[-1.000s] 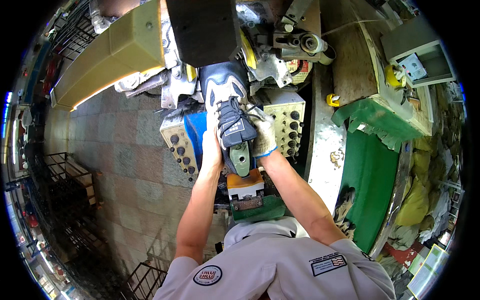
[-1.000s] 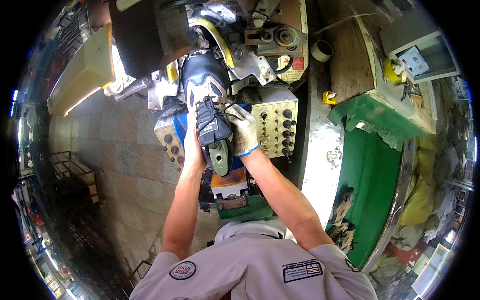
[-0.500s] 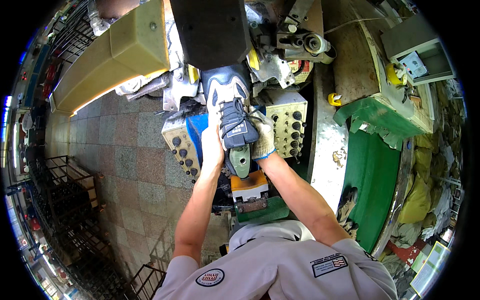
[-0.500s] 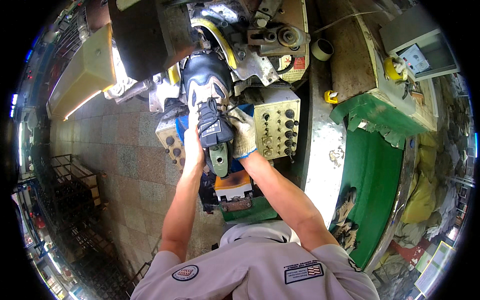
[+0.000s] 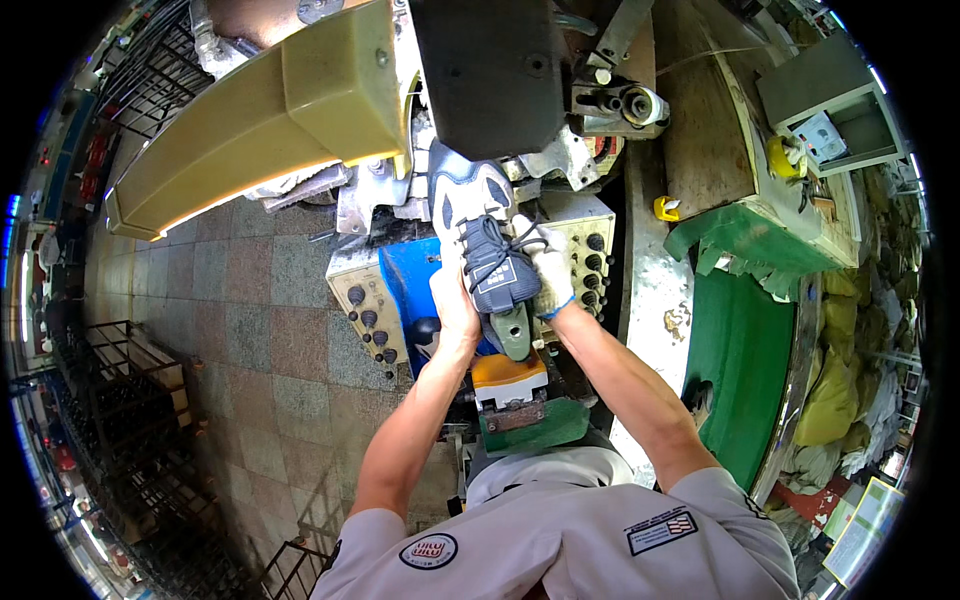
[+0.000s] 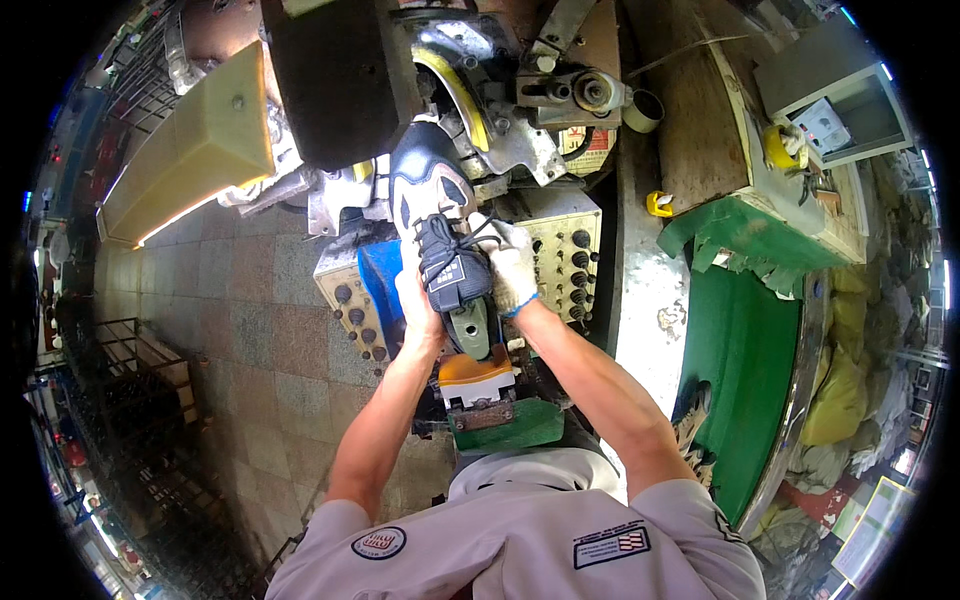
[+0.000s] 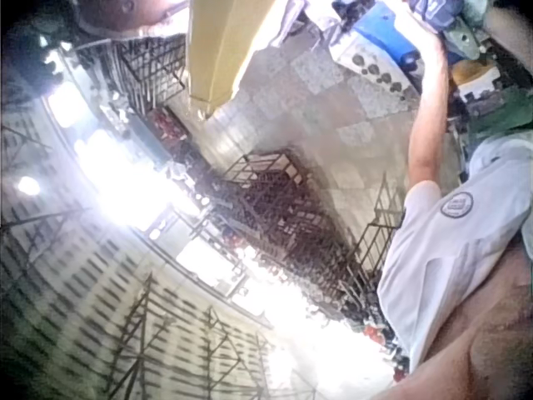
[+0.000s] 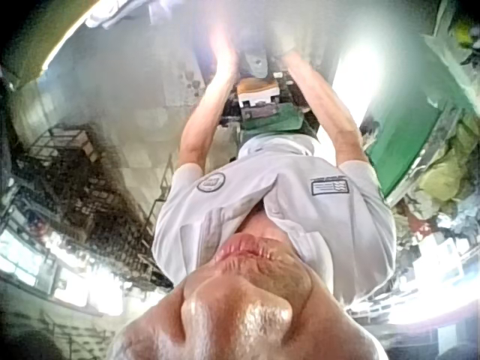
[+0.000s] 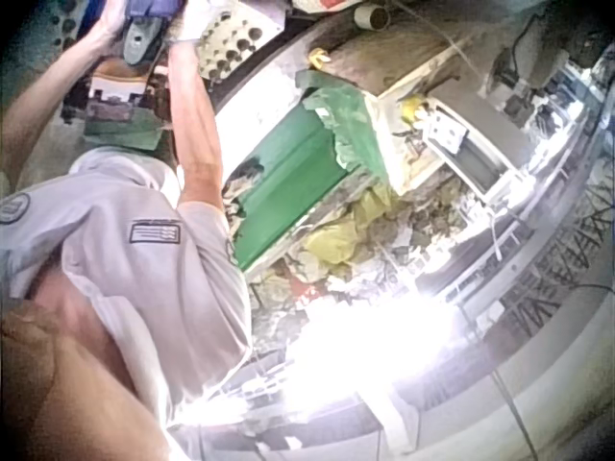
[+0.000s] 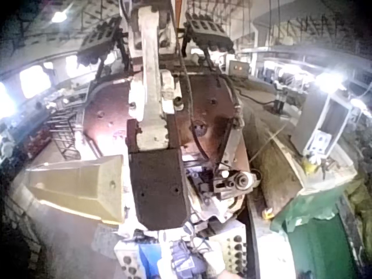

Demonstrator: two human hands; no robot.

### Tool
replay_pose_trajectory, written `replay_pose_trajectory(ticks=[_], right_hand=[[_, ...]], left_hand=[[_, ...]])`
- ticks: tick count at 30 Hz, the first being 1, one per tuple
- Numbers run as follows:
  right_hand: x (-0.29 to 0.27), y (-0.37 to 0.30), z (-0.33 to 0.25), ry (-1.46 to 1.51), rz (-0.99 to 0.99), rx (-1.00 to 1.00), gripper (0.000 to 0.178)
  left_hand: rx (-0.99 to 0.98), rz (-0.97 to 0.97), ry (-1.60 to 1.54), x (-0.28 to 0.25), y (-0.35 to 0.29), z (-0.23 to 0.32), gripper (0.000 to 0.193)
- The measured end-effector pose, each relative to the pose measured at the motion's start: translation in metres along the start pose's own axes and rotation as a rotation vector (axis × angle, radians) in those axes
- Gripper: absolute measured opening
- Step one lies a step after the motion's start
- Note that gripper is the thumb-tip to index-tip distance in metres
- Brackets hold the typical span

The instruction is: The person picks up a shoe upper from a conveyor belt, places it onto a lasting machine to shape the heel and toe, and then places the shaped shoe back onto the conveyor belt.

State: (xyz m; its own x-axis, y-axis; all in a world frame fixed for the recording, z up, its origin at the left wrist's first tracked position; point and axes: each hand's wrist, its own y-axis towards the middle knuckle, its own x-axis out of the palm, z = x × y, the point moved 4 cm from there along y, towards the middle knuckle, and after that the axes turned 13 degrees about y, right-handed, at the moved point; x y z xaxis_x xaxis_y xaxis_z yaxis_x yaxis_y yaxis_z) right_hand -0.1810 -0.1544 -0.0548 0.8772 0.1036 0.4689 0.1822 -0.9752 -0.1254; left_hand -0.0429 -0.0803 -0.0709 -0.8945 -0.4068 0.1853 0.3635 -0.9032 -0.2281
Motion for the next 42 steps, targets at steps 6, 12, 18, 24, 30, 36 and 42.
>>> replay_pose_trajectory(ticks=[6,12,18,24,30,36,42], right_hand=[[-0.002,-0.007,-0.011,-0.049,0.003,-0.051,0.029],[-0.010,-0.007,0.010,0.120,0.017,0.029,0.033],[-0.002,-0.006,0.038,0.681,-0.022,0.168,0.035],[0.033,-0.024,0.029,0.860,0.033,0.241,0.039],[0.032,-0.026,0.041,0.836,-0.047,0.225,0.039],[0.039,-0.027,0.032,0.721,-0.040,0.089,0.055],[0.039,-0.023,0.021,0.779,-0.052,0.143,0.053]], left_hand=[[-0.090,-0.053,-0.150,0.009,-0.002,0.005,0.040],[-0.227,-0.099,-0.248,0.005,0.001,0.003,0.043],[-0.122,-0.013,0.135,-0.016,0.006,0.011,0.048],[0.032,-0.020,0.337,-0.027,0.004,0.035,0.044],[-0.149,-0.047,0.279,-0.027,0.008,0.049,0.042],[-0.081,-0.039,0.373,-0.041,0.011,0.032,0.045],[-0.153,-0.011,0.133,-0.031,0.003,0.038,0.048]])
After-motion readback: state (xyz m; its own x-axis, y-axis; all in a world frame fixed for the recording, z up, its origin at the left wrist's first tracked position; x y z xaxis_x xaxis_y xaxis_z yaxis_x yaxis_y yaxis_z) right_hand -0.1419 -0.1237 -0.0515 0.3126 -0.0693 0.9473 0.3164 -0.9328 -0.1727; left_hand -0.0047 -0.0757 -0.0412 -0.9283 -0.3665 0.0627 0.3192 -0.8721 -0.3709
